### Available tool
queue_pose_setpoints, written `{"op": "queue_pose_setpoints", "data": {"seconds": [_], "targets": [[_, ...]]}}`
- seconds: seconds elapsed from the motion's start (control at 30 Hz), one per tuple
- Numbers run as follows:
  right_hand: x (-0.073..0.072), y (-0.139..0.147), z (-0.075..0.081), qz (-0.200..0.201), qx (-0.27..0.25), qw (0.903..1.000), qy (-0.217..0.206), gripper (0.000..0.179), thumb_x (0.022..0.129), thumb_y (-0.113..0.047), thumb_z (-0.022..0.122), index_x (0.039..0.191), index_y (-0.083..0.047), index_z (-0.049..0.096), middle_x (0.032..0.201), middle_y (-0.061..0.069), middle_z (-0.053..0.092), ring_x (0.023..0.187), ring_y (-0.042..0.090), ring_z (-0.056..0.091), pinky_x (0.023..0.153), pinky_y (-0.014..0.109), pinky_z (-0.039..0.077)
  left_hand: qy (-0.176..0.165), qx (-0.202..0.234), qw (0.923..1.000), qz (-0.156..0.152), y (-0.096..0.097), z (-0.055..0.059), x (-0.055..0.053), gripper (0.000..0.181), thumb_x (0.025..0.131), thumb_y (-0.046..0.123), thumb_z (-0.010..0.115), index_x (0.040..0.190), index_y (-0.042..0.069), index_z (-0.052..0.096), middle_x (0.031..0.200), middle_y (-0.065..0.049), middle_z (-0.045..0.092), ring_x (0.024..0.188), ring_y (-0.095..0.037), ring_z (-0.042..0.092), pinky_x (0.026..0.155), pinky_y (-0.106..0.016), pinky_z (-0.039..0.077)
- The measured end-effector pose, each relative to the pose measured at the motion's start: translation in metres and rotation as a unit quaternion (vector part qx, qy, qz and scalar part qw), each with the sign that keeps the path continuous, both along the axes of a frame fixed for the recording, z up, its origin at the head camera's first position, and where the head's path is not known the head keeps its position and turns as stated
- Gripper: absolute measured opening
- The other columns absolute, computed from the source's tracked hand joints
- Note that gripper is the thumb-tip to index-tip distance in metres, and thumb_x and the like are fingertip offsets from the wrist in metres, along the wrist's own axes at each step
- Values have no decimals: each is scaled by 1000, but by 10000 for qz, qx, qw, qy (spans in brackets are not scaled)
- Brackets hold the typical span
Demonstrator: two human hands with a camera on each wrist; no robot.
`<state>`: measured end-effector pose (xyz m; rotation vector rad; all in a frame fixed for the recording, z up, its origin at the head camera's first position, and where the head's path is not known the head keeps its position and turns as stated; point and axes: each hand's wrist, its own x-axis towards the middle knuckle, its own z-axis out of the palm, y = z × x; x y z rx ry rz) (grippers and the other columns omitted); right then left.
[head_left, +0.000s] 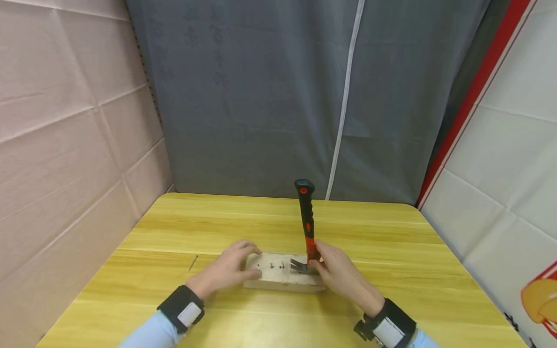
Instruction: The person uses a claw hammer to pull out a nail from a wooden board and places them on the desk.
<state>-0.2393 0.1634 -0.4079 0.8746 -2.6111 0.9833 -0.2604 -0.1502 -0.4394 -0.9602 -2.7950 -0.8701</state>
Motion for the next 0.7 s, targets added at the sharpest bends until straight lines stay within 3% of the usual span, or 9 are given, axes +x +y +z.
{"op": "queue_pose_setpoints", "data": {"seconds": [0.2,0.4,0.7], "targets": [[1,-4,1,14,9,10000,-11,21,91,5,72,103,-8,61,94,0,67,84,12,64,72,26,59,39,-320,9995,-61,6,1,4,54,92,35,78,134,7,64,135,-9,57,125,-28,53,104,-48,49],[1,-8,4,-75,188,9996,186,21,90,2,76,102,-9,62,91,-3,65,76,9,57,64,28,54,-24,-326,9995,18,8,0,5,57,92,36,79,136,4,63,136,-11,56,125,-29,52,104,-48,49],[2,-12,7,-144,322,9992,204,23,88,0,78,104,-9,63,90,-5,65,75,8,57,64,27,53,-170,-280,9994,111,10,-1,6,59,92,34,79,138,2,62,138,-12,53,126,-29,49,102,-48,50]]}}
